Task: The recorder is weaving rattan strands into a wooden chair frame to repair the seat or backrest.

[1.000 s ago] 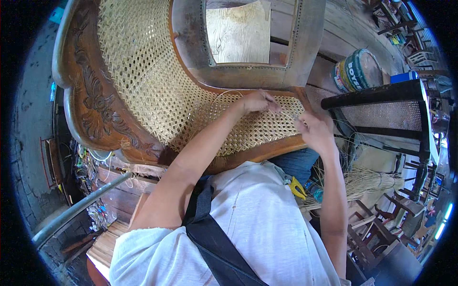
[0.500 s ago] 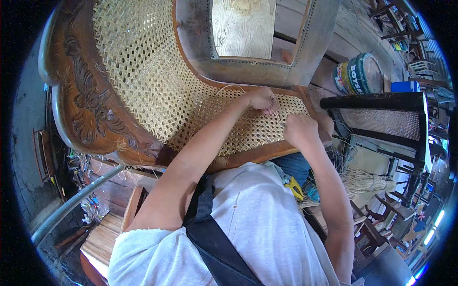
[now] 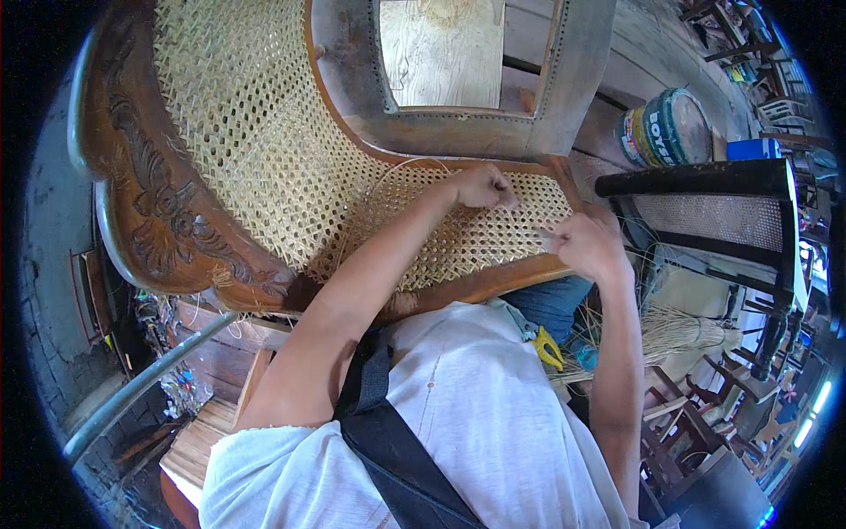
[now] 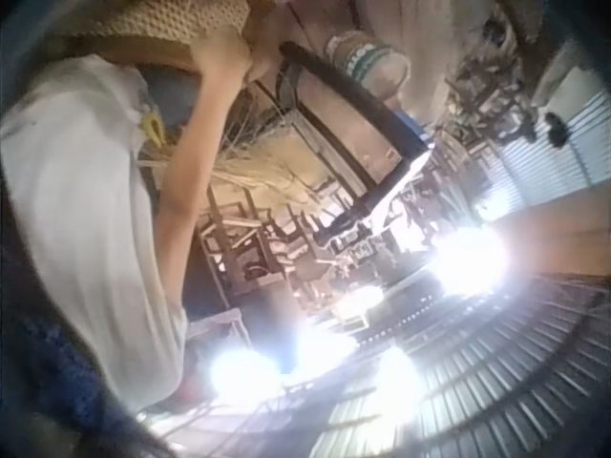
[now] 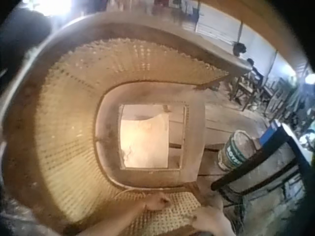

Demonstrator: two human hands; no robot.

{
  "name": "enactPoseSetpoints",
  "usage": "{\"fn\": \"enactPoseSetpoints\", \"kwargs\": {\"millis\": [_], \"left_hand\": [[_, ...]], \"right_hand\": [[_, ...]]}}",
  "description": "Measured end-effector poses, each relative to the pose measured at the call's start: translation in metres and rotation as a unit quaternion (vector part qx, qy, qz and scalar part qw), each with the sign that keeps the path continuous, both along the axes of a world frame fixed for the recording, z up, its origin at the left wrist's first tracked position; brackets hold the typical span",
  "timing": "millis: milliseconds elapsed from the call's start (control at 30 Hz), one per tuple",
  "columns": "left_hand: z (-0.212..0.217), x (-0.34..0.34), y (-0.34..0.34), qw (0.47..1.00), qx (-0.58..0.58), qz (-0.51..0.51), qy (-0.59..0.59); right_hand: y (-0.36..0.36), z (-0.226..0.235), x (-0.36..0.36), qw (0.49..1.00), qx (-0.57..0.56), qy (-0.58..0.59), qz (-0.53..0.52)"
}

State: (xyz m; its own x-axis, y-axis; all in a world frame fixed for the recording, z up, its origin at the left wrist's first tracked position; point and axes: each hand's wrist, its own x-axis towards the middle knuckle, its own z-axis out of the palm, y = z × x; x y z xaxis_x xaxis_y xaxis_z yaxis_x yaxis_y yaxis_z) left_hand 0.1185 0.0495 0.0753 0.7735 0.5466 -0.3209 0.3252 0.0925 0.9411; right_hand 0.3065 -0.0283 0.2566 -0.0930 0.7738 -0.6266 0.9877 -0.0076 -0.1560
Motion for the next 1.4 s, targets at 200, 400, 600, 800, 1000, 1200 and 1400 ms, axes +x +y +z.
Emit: {"fn": "enactPoseSetpoints", "kwargs": {"millis": [200,400,600,800,1000,1200,1400], "left_hand": [[0.030,0.004,-0.013,0.999,0.038,-0.014,0.022],[0.034,0.004,-0.020,0.998,0.045,-0.020,0.037],[0.061,0.027,-0.027,0.998,0.047,-0.030,-0.043],[0.044,0.030,-0.020,0.984,-0.089,0.067,-0.137],[0.006,0.014,-0.016,0.982,-0.151,0.028,-0.107],[0.013,0.010,-0.016,0.972,-0.199,0.049,-0.111],[0.011,0.008,-0.014,0.965,-0.231,0.063,-0.108]], "right_hand": [[-0.001,-0.038,-0.036,0.984,0.042,0.071,-0.160],[-0.015,-0.057,-0.012,0.975,0.131,0.130,-0.127],[-0.034,-0.023,0.038,0.941,0.125,0.233,-0.209],[-0.023,-0.012,0.024,0.938,0.176,0.238,-0.182],[-0.018,0.005,0.008,0.998,0.064,0.018,0.011],[0.012,-0.006,-0.005,0.995,0.014,-0.079,0.059],[0.009,0.002,-0.007,0.998,0.028,-0.054,0.029]]}}
